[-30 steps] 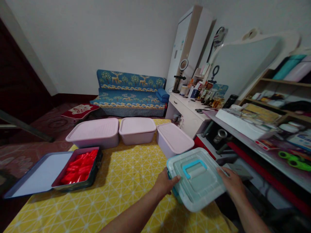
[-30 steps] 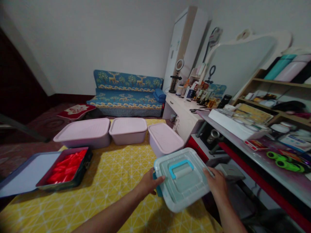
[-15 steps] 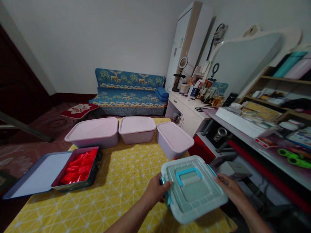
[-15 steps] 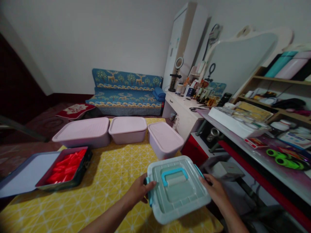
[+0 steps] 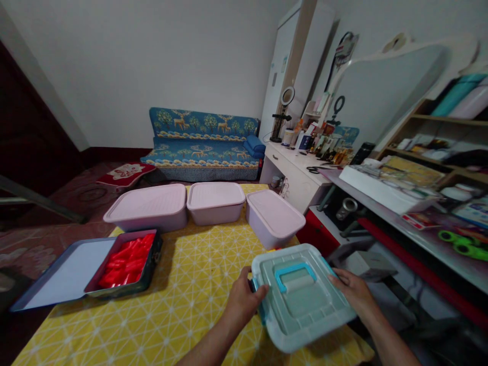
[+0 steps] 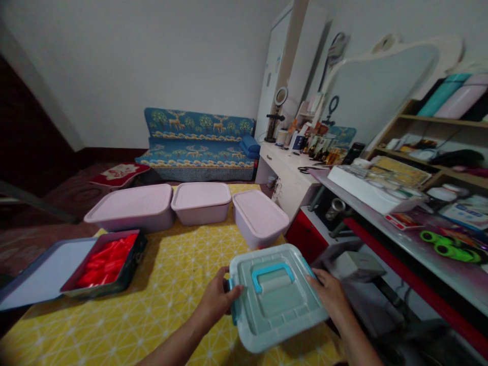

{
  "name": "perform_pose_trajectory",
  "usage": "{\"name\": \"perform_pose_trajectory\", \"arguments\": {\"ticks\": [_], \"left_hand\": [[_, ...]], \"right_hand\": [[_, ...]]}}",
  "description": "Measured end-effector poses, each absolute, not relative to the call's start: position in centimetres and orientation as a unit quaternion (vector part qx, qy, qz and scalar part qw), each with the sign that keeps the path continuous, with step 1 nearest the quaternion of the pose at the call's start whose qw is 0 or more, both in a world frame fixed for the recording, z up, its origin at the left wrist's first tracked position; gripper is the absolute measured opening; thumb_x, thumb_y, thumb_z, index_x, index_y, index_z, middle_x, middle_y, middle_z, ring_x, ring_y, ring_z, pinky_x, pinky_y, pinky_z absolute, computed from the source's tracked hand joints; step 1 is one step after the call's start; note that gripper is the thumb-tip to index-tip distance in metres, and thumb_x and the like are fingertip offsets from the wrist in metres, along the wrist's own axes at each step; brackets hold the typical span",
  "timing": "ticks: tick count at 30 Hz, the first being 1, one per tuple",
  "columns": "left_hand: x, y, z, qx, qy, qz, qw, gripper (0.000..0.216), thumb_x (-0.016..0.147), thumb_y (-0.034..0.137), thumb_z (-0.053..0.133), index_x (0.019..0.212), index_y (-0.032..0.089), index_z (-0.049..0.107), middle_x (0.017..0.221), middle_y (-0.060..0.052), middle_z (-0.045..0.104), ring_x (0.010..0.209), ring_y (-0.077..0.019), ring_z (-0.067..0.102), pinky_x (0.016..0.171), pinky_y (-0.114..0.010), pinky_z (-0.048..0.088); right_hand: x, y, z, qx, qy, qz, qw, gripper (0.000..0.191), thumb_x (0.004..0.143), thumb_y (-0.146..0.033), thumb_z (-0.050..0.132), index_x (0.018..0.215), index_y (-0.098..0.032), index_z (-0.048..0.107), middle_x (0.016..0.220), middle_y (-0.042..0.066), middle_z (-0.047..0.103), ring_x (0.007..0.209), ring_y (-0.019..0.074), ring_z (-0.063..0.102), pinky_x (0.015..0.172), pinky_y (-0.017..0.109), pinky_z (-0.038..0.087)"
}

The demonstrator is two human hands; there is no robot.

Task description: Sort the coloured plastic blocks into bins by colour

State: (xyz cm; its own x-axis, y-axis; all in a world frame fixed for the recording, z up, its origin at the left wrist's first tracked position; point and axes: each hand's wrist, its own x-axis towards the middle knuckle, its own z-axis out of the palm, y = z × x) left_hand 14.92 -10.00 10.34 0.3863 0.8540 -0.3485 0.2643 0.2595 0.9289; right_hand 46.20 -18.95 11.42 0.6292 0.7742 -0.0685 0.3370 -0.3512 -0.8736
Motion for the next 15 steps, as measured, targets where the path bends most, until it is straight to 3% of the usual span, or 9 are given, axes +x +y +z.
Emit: {"name": "perform_pose_trajectory", "arguments": {"ticks": [5, 11, 15], "left_hand": [[14.8, -10.2, 11.3, 0.563, 0.499, 0.252, 0.609, 0.057, 0.069, 0.041, 0.075, 0.118, 0.02, 0.053, 0.08, -0.003, 0.064, 0.078, -0.0219, 0.064, 0.069, -0.03, 0.052], [13.9, -10.1, 11.5, 0.53, 0.452, 0.224, 0.682, 0.072, 0.068, 0.058, 0.072, 0.123, 0.021, 0.046, 0.081, -0.001, 0.058, 0.077, -0.0203, 0.061, 0.059, -0.03, 0.053], [13.3, -10.1, 11.4, 0.478, 0.42, 0.224, 0.738, 0.078, 0.063, 0.062, 0.074, 0.122, 0.02, 0.043, 0.084, -0.002, 0.058, 0.079, -0.0208, 0.061, 0.06, -0.032, 0.053]], "right_hand": [[46.8, -19.3, 10.2, -0.814, -0.411, 0.175, 0.371, 0.043, 0.066, -0.056, 0.059, 0.09, -0.022, 0.07, 0.089, 0.009, 0.077, 0.089, 0.0301, 0.072, 0.079, 0.038, 0.056], [46.8, -19.7, 9.3, -0.84, -0.412, 0.128, 0.33, 0.053, 0.075, -0.062, 0.048, 0.101, -0.021, 0.068, 0.097, 0.009, 0.076, 0.096, 0.0295, 0.071, 0.087, 0.038, 0.053], [46.9, -19.5, 9.5, -0.839, -0.413, 0.148, 0.323, 0.056, 0.074, -0.063, 0.048, 0.101, -0.019, 0.069, 0.093, 0.009, 0.076, 0.094, 0.0301, 0.071, 0.084, 0.038, 0.054]]}}
